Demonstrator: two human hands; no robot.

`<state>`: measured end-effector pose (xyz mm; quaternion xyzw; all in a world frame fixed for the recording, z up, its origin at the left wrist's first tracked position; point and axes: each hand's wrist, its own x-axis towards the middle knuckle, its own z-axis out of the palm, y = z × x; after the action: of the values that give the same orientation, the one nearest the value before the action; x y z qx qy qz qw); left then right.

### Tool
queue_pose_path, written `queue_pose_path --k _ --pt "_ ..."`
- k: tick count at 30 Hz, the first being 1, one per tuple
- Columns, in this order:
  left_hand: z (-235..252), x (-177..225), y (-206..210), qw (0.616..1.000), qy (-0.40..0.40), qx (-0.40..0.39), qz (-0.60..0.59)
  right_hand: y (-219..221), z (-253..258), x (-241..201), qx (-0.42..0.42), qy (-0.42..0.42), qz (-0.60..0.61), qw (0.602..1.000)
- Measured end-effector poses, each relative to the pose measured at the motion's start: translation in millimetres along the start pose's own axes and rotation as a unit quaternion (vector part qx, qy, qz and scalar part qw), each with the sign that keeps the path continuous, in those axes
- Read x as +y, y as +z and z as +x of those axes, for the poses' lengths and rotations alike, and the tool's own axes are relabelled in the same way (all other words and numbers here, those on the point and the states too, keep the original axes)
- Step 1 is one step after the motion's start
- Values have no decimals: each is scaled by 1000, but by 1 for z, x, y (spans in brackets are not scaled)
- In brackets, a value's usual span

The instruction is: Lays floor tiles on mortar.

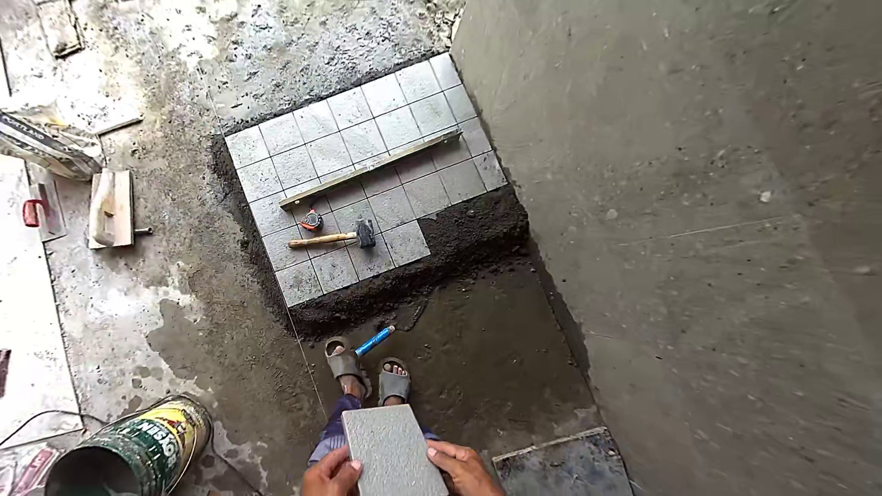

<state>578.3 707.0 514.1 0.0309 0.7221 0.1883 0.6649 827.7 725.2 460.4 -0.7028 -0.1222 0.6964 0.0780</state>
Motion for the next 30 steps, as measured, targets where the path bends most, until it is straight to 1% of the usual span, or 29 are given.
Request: queue_pose_path --k 2,5,8,11,14,17,19,22,25,27,30 --pt "11 17 4 1000 -8 -10 17 -5 4 -12 21 3 -1 1000" --pt "27 36 10 999 -13 -25 24 -15 8 -38 26 1 -18 1000" --pt "49 50 19 999 -10 -15 46 -23 20 -65 31 5 -59 998" --pt "77 57 31 995 13 2 96 -30 46 -83 31 7 -87 996" --pt "121 73 68 985 53 -6 163 -57 86 -110 60 -10 -98 993" --pt "185 90 118 968 75 -16 238 -100 149 -142 73 -32 -150 985" --pt "240 101 159 959 90 -7 267 -130 205 -169 79 -55 -202 975" --pt "333 126 223 961 108 20 255 -172 307 -223 81 -95 -279 952" --pt "418 164 279 957 142 57 246 -204 397 -282 80 -120 -323 935" --pt "463 191 308 948 159 84 261 -220 450 -310 85 -156 -328 928" --pt "524 220 335 940 190 102 265 -233 508 -352 90 -200 -345 913"
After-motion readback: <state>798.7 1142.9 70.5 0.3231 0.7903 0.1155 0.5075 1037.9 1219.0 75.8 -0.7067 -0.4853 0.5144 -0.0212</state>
